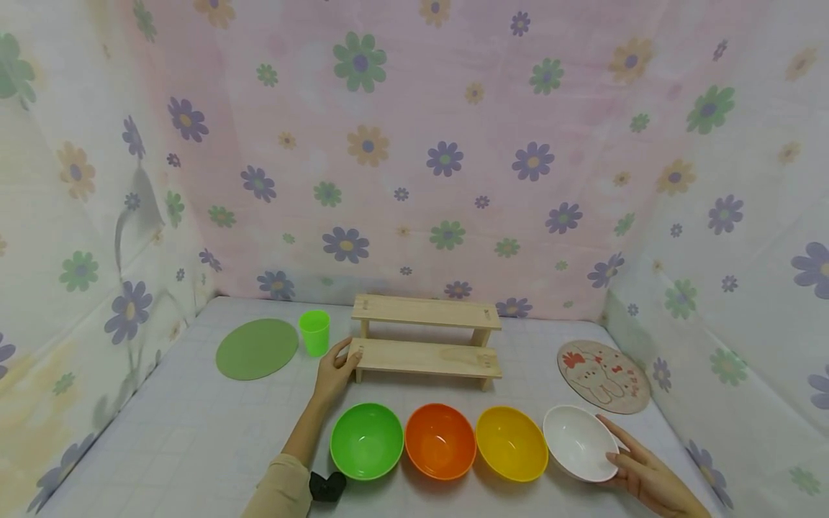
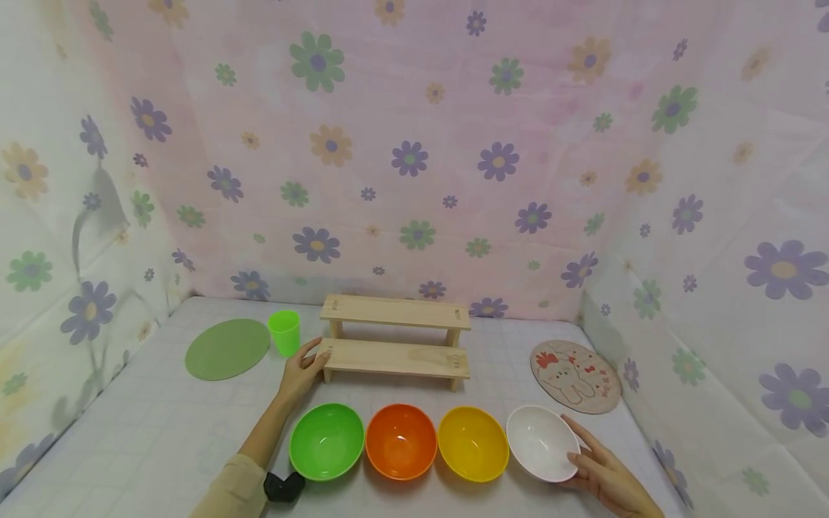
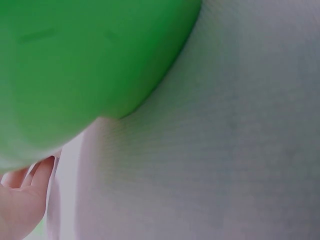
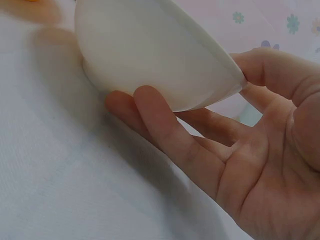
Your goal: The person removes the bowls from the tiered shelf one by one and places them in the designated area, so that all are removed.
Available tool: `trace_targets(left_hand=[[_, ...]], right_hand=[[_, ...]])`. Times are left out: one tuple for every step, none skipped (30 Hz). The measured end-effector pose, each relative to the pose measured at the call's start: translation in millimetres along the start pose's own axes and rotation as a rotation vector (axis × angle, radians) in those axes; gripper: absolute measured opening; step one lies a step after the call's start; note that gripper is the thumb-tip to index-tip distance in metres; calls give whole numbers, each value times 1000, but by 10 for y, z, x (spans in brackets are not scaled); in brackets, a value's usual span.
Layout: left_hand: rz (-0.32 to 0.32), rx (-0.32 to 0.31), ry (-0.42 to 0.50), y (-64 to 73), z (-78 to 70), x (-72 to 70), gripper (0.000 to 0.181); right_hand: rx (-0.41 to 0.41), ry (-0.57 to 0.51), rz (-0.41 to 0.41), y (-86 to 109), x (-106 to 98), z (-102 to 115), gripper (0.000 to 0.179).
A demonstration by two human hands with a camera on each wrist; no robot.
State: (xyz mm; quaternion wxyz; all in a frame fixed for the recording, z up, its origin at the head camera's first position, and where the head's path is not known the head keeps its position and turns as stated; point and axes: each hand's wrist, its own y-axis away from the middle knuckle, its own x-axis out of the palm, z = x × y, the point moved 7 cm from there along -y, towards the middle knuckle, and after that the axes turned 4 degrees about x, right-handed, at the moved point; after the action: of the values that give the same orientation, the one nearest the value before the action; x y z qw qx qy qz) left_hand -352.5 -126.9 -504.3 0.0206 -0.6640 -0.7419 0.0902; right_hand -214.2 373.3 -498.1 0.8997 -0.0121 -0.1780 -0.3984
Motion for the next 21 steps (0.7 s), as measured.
trace_targets(left_hand=[[1, 2, -2, 1, -4, 0, 53], [3, 5, 0, 2, -9, 0, 53], [7, 6, 1, 4, -15, 0, 53], [9, 7, 3, 6, -24, 0, 53], [12, 9, 6, 8, -39, 1, 53], [17, 10, 15, 11, -51, 1, 53], [22, 12, 21, 14, -70, 0, 53], [28, 14, 29, 19, -92, 0, 53], [34, 16, 32, 30, -128, 0, 53], [37, 19, 36, 35, -153, -1, 52], [41, 21, 40, 40, -171, -1, 52], [43, 20, 45, 44, -179, -1, 52], [43, 21, 41, 47, -178, 0, 52], [43, 24, 36, 48, -171, 3, 52], [41, 26, 29, 48, -156, 6, 52], [37, 26, 26, 39, -123, 8, 53], [33, 25, 24, 35, -95, 9, 53], [28, 22, 18, 32, -69, 8, 53], [24, 21, 11, 29, -46, 7, 54], [21, 25, 7, 29, -37, 3, 54], [21, 27, 6, 33, -28, 0, 54]], right_hand=[[6, 4, -11, 2, -6, -11, 63], [10, 9, -20, 3, -14, -21, 63], [12, 11, -24, 4, -17, -28, 63], [12, 12, -25, 5, -18, -33, 63], [12, 11, -23, 5, -16, -38, 63], [11, 8, -18, 5, -13, -42, 63], [13, 6, -10, 3, -6, -45, 63], [16, 6, -8, 3, -5, -48, 63], [23, 13, -9, 3, -4, -51, 63], [35, 25, -21, 2, -11, -54, 62], [48, 45, -49, 3, -28, -59, 60], [68, 78, -85, 5, -49, -66, 59], [90, 120, -137, 6, -75, -69, 56], [111, 176, -196, 13, -103, -68, 53], [134, 235, -259, 21, -134, -65, 50], [159, 293, -329, 30, -167, -57, 47], [178, 363, -397, 42, -194, -41, 47], [202, 429, -466, 52, -217, -19, 49], [219, 489, -534, 63, -237, 12, 52], [230, 549, -594, 75, -255, 49, 57], [238, 594, -652, 83, -266, 89, 61]])
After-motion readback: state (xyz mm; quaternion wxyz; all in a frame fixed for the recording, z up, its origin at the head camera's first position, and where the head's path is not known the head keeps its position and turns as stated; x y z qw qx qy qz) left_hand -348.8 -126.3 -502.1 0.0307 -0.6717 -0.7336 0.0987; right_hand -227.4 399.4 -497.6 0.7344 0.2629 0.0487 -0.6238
